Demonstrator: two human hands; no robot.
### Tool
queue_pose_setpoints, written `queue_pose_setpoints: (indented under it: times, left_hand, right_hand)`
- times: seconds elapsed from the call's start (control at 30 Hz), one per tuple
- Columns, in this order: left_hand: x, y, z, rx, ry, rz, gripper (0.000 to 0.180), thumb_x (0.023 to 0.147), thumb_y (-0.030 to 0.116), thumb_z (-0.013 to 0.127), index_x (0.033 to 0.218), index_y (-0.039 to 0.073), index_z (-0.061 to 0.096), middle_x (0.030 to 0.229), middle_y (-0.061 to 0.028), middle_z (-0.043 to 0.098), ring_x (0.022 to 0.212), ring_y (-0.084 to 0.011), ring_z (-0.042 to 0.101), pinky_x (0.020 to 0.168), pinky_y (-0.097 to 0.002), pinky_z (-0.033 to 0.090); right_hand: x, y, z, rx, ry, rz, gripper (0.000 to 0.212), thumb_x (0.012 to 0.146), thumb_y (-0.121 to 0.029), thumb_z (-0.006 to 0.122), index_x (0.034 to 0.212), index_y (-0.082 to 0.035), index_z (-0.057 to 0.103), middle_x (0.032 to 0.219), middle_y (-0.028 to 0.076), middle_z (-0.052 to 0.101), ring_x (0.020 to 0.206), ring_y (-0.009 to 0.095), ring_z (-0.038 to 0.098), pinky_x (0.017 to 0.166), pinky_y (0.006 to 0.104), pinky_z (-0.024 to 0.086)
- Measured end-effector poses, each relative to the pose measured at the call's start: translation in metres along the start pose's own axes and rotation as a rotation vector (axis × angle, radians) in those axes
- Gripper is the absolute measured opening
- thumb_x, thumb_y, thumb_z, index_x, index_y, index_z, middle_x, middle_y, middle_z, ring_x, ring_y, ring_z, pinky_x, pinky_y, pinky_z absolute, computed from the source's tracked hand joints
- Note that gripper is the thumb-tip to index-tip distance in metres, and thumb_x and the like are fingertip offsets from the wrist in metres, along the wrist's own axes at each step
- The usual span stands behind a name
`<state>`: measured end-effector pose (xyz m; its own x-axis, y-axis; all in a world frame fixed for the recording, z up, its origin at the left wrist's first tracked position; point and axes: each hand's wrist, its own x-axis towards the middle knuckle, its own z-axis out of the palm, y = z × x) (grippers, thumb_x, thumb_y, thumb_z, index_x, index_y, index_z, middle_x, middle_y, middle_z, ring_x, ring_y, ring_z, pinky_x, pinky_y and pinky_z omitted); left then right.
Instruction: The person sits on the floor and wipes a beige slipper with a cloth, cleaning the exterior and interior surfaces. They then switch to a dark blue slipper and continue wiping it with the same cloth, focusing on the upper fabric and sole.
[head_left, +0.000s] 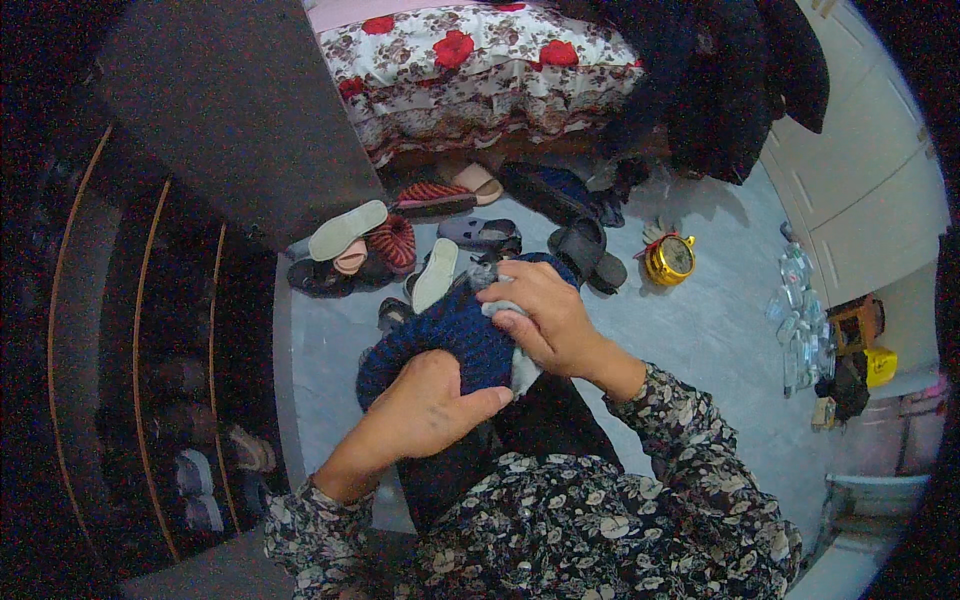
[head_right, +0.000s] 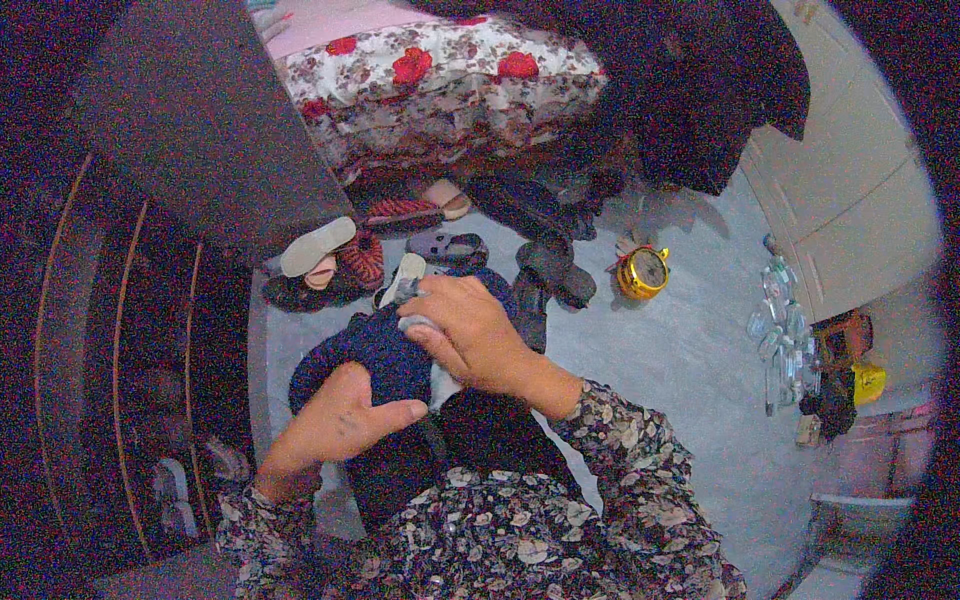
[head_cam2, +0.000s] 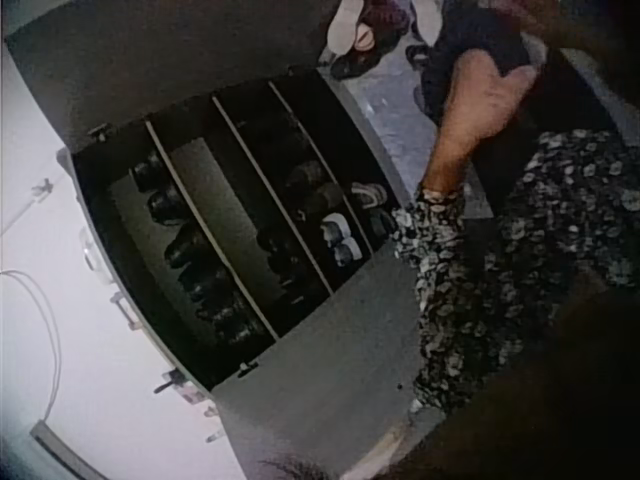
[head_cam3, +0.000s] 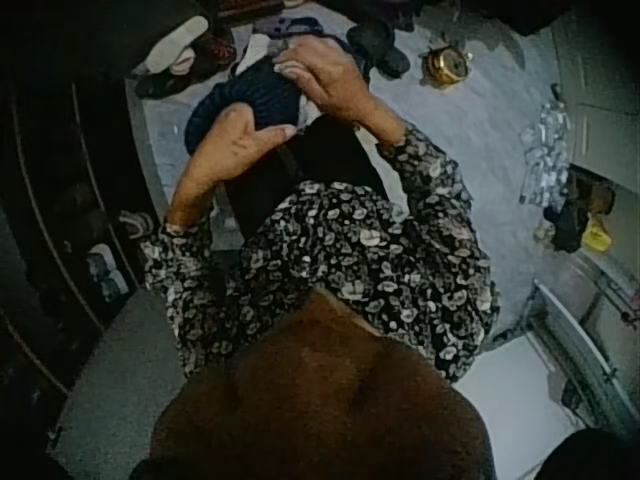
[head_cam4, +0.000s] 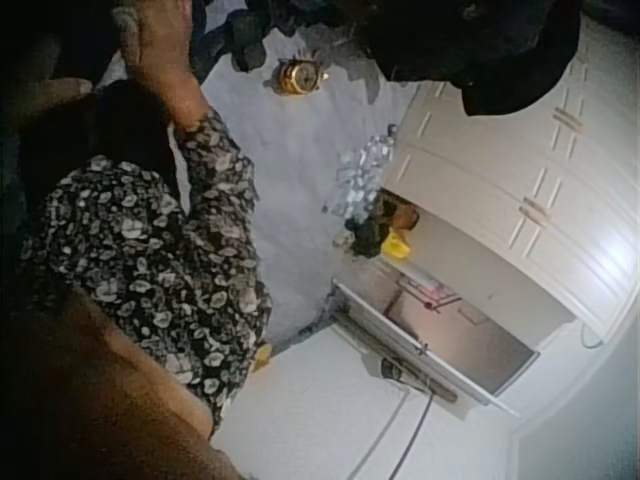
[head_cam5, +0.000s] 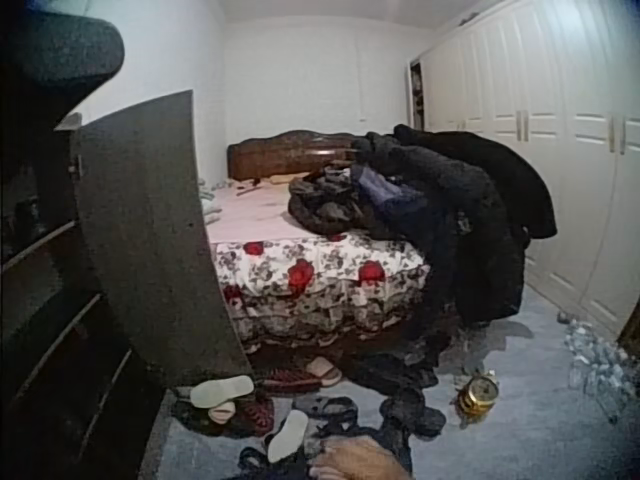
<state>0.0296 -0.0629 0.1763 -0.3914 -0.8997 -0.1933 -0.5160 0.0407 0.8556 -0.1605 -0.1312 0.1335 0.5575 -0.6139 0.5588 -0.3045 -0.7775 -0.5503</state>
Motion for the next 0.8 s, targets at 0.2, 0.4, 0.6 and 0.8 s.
queue_pose_setpoints:
  times: [0.2,0.4,0.6,0.8]
  left_hand:
    - [0.002,0.009,-0.006,0.078,-0.039,-0.095,0.047,0.074,0.035,0.068,0.062,-0.007,0.052,0.056,-0.0225,0.050,0.053,-0.0335,0.055,0.054,-0.0413,0.044]
    - [0.004,-0.011,0.000,0.045,-0.014,-0.057,0.049,0.074,0.037,0.068,0.061,-0.008,0.052,0.055,-0.0236,0.050,0.053,-0.0354,0.055,0.053,-0.0422,0.043]
    - [0.001,-0.003,-0.001,0.057,-0.025,-0.018,0.045,0.075,0.037,0.067,0.070,-0.006,0.056,0.061,-0.0242,0.052,0.061,-0.0374,0.057,0.060,-0.0418,0.045]
    - [-0.003,-0.010,0.004,0.024,-0.003,0.049,0.040,0.076,0.035,0.066,0.079,-0.005,0.057,0.066,-0.0230,0.055,0.067,-0.0381,0.058,0.064,-0.0421,0.046]
  right_hand:
    - [-0.015,0.026,-0.001,-0.102,0.075,0.117,0.020,0.086,-0.021,0.055,0.101,-0.007,0.060,0.104,0.016,0.058,0.108,0.034,0.050,0.087,0.0435,0.039]
    - [-0.028,0.048,0.004,-0.144,0.205,0.280,0.021,0.086,-0.019,0.058,0.103,-0.009,0.062,0.107,0.017,0.059,0.109,0.036,0.051,0.092,0.0438,0.039]
    - [-0.033,0.044,0.001,-0.060,0.200,0.292,0.022,0.084,-0.019,0.060,0.103,-0.009,0.061,0.106,0.017,0.060,0.112,0.037,0.050,0.093,0.0429,0.038]
    - [-0.018,0.025,-0.007,-0.014,0.028,0.157,0.019,0.083,-0.013,0.058,0.100,-0.006,0.063,0.106,0.018,0.060,0.115,0.036,0.049,0.093,0.0399,0.040]
